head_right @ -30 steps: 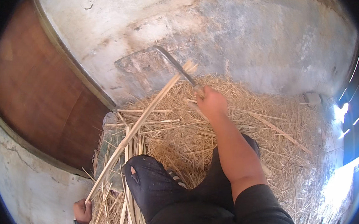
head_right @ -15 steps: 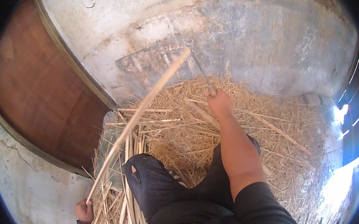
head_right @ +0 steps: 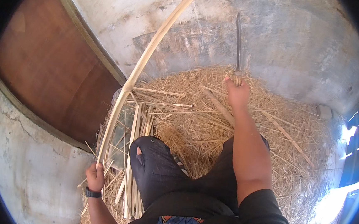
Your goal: The person sits on a bed of straw and uses a machete to split long bamboo poles into thin strips. They hold the pole with one hand and repeatedly strike it with the machete to separate the layers, then gather the resulting strips.
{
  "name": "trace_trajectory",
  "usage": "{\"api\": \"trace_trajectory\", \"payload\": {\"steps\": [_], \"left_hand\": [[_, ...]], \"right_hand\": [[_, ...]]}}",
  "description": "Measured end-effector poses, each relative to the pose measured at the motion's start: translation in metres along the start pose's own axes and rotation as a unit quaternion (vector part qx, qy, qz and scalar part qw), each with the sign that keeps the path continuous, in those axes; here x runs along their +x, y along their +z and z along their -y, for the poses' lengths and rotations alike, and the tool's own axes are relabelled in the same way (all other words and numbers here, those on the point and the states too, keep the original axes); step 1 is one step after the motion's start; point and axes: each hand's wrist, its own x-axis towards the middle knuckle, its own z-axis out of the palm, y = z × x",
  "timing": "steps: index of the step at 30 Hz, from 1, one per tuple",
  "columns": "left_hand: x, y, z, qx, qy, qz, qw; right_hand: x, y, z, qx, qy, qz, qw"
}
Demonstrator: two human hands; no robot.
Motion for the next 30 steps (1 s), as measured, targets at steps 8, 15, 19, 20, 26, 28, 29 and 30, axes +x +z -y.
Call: {"api": "trace_trajectory", "payload": {"steps": [8, 15, 19, 20, 26, 28, 29, 30], "left_hand": [[0.005, 0.014, -0.015, 0.014, 0.049, -0.026, 0.998], [-0.017, 0.021, -0.006, 0.040, 0.029, -0.081, 0.995], [-0.021, 0.017, 0.010, 0.032, 0.018, -0.118, 0.992], [-0.020, 0.014, 0.010, 0.043, 0.009, -0.120, 0.992], [-0.019, 0.012, 0.000, 0.057, 0.011, -0.134, 0.989], [-0.022, 0.015, -0.001, 0.065, 0.010, -0.132, 0.989], [-0.022, 0.016, -0.001, 0.070, 0.010, -0.130, 0.989], [-0.020, 0.017, -0.002, 0.075, 0.010, -0.128, 0.989]], "right_hand": [[-0.012, -0.004, 0.013, 0.046, -0.020, 0.034, 0.998], [-0.022, -0.006, 0.024, 0.042, -0.045, 0.083, 0.995], [-0.026, -0.002, 0.026, -0.001, -0.075, 0.094, 0.993], [-0.031, -0.002, 0.029, 0.000, -0.077, 0.096, 0.992], [-0.051, -0.005, 0.051, -0.045, -0.106, 0.124, 0.986], [-0.051, -0.004, 0.047, -0.060, -0.128, 0.135, 0.981], [-0.051, -0.003, 0.043, -0.062, -0.133, 0.144, 0.979], [-0.050, -0.003, 0.041, -0.064, -0.138, 0.153, 0.977]]}}
